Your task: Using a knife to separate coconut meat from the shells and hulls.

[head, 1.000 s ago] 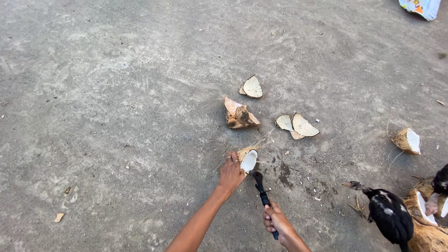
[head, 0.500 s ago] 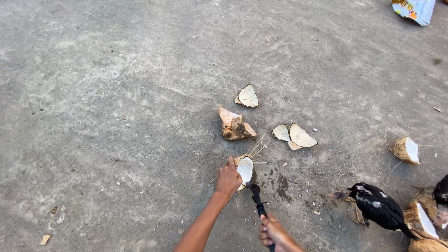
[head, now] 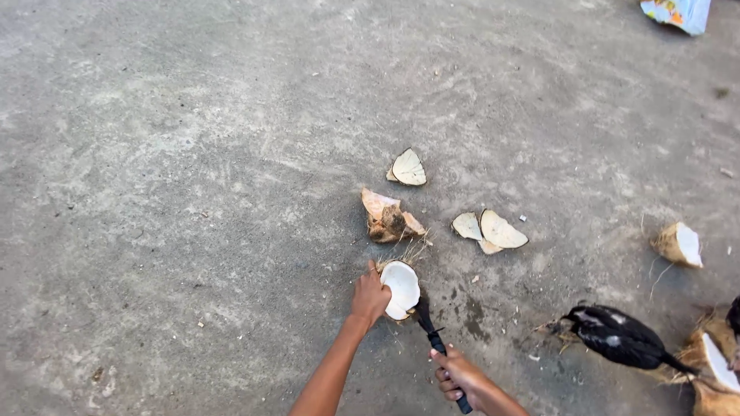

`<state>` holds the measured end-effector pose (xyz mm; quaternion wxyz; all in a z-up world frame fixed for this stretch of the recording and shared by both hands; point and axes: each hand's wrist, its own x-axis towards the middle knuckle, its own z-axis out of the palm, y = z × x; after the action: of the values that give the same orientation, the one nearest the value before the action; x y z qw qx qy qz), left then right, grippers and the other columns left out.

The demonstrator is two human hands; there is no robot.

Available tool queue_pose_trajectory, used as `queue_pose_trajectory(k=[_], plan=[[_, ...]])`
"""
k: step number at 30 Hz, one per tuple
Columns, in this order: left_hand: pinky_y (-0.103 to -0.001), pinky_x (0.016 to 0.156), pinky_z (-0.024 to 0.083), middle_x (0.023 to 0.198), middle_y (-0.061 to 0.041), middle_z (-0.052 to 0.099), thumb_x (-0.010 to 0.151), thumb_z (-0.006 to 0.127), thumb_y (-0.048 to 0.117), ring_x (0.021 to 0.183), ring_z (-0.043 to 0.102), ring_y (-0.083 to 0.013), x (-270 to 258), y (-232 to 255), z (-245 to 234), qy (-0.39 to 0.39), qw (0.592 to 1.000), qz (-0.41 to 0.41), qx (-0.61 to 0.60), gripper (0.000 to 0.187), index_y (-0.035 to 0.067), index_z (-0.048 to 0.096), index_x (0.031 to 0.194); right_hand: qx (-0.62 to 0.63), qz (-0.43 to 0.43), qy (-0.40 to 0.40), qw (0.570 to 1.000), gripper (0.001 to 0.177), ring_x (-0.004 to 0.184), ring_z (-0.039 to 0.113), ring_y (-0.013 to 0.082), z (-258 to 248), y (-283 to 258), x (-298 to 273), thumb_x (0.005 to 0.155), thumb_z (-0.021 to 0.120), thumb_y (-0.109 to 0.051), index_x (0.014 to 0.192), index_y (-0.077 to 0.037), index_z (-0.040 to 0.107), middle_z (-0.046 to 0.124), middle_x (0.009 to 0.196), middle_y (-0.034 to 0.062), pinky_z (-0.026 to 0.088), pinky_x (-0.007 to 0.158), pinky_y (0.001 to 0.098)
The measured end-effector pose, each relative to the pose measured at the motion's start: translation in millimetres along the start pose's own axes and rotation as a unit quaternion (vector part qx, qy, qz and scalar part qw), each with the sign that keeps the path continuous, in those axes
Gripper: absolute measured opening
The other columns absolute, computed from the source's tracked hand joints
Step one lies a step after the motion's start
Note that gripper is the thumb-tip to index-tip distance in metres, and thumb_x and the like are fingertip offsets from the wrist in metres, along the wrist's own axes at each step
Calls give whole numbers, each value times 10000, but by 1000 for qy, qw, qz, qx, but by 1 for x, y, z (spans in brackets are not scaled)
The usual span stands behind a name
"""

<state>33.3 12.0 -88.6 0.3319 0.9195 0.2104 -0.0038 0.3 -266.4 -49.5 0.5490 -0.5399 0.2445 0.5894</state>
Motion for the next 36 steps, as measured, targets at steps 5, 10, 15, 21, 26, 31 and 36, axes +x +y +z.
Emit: queue_pose_trajectory(k=[5,10,15,21,26,31,36], plan=[[-520,1061,449,1156,-373,637,795,531,186,1097,604,-525,-2,-3,-10,-24,999,3,-41,831,-157,254,1500,-89,-32,16,995,288,424,242,62,-8,7,-2,1047,518,-428,1164,-169,478,318,643,-33,204,349,253],[-540,1035,411,1166,-398,599,790,582,208,1096,559,-553,-12,-13,-15,-9,998,43,-43,865,-154,226,1491,-160,-73,46,983,303,425,269,62,-13,18,-6,1043,530,-441,1189,-182,474,340,641,-39,239,350,255],[-500,1066,473,1109,-372,660,725,518,163,1069,660,-496,-36,11,-37,-84,993,-32,-78,875,-101,281,1525,-69,-61,26,995,289,425,282,76,-21,51,-6,1069,475,-347,1273,-144,502,343,633,-45,210,346,266],[-458,843,503,1000,-248,695,723,574,98,931,658,-379,-18,-33,-31,-135,981,13,-136,510,-62,612,1205,30,21,-29,999,356,427,233,66,-18,53,-6,1091,420,-367,1303,-97,516,292,627,-47,164,355,253],[-315,618,466,791,-93,621,743,535,67,699,582,-193,-4,-137,53,-173,920,-41,-348,397,-37,644,1110,-37,2,-58,998,369,429,240,60,-72,41,1,1092,451,-369,1327,-100,539,317,634,-58,157,351,254],[-283,553,447,760,-29,601,737,527,77,662,562,-151,-32,-77,-6,-129,872,-127,-454,350,9,643,1061,31,-4,-175,984,354,415,213,50,-85,69,37,1068,461,-388,1315,-146,536,279,599,-67,143,343,249],[-379,564,585,791,-134,672,691,461,133,663,678,-275,-35,-75,-3,-122,654,-272,-696,341,-3,609,967,203,27,-283,937,361,418,179,37,-40,101,46,1063,440,-437,1303,-179,514,240,601,-64,134,355,229]])
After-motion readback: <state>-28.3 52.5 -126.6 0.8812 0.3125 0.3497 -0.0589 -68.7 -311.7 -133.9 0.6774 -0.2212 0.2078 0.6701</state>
